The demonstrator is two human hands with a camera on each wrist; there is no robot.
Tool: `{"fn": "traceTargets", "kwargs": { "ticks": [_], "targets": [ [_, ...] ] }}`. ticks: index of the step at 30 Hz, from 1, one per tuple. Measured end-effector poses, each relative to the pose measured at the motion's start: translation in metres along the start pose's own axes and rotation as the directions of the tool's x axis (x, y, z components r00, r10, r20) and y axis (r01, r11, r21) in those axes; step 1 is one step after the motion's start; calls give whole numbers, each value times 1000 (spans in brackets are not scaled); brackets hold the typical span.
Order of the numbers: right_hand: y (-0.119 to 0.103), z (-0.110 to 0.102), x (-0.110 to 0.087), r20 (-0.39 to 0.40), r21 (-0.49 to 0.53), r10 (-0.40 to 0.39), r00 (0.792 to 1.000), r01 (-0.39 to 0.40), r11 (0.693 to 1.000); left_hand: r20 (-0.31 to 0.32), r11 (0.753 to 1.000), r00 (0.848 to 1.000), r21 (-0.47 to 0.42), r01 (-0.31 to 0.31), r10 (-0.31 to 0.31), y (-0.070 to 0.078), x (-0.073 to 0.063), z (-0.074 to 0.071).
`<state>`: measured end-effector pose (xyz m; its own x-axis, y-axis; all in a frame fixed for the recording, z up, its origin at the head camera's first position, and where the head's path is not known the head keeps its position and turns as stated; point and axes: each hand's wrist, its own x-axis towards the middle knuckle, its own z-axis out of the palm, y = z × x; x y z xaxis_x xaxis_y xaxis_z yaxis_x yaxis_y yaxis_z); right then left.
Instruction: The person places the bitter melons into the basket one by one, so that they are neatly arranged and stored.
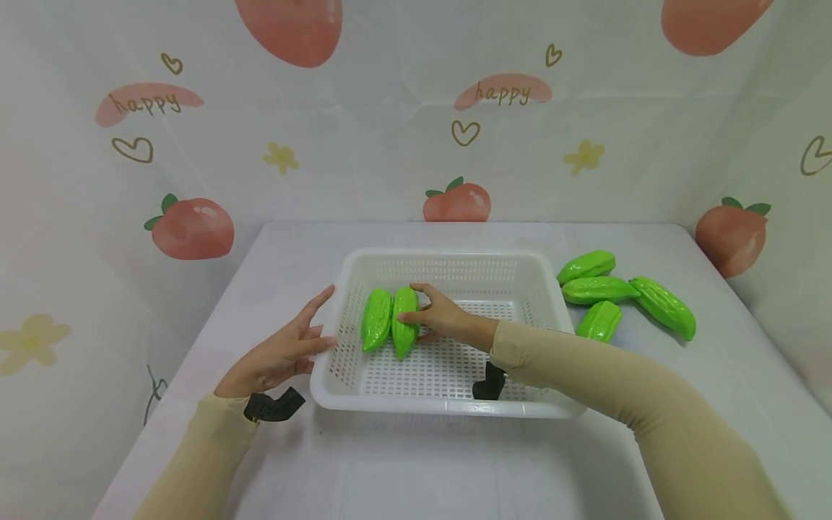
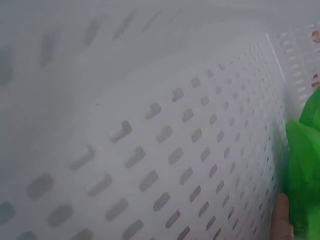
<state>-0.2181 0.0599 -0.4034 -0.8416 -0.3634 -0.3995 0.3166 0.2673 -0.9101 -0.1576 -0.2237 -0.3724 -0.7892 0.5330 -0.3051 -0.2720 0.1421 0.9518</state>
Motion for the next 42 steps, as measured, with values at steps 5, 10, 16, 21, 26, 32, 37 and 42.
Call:
{"fn": "traceTargets", "kwargs": {
  "ticks": [5,10,16,21,26,32,37,42],
  "targets": [
    [-1,-1,-1,14,5,-3,1000,3,1000,-2,1000,1000,-3,2,-2,0,0,0],
    [-1,-1,-2,15,19,-1,1000,1,1000,-2,1000,1000,-4,3,-4,0,1,0],
    [0,0,-2,14,18,1,1000,-1,1000,-7,1000,1000,-10,6,-6,0,0,0],
    [0,-1,-1,18,16,-6,1000,6,1000,-6,1000,1000,-16,7,-7,-1,0,0],
    [1,-2,-2,23,25,-7,1000,6,1000,-6,1000,1000,-12,10,-10,-1,0,0],
    [0,-2,-3,33,30,-10,999,9,1000,-13,1000,1000,-10,18,-18,0,0,1],
    [0,-2,-3,28,34,-4,1000,3,999,-10,1000,1000,-23,21,-22,0,0,1],
    [0,-2,-3,32,46,-6,999,4,999,-9,1000,1000,-20,19,-19,-1,1,0]
  ]
}}
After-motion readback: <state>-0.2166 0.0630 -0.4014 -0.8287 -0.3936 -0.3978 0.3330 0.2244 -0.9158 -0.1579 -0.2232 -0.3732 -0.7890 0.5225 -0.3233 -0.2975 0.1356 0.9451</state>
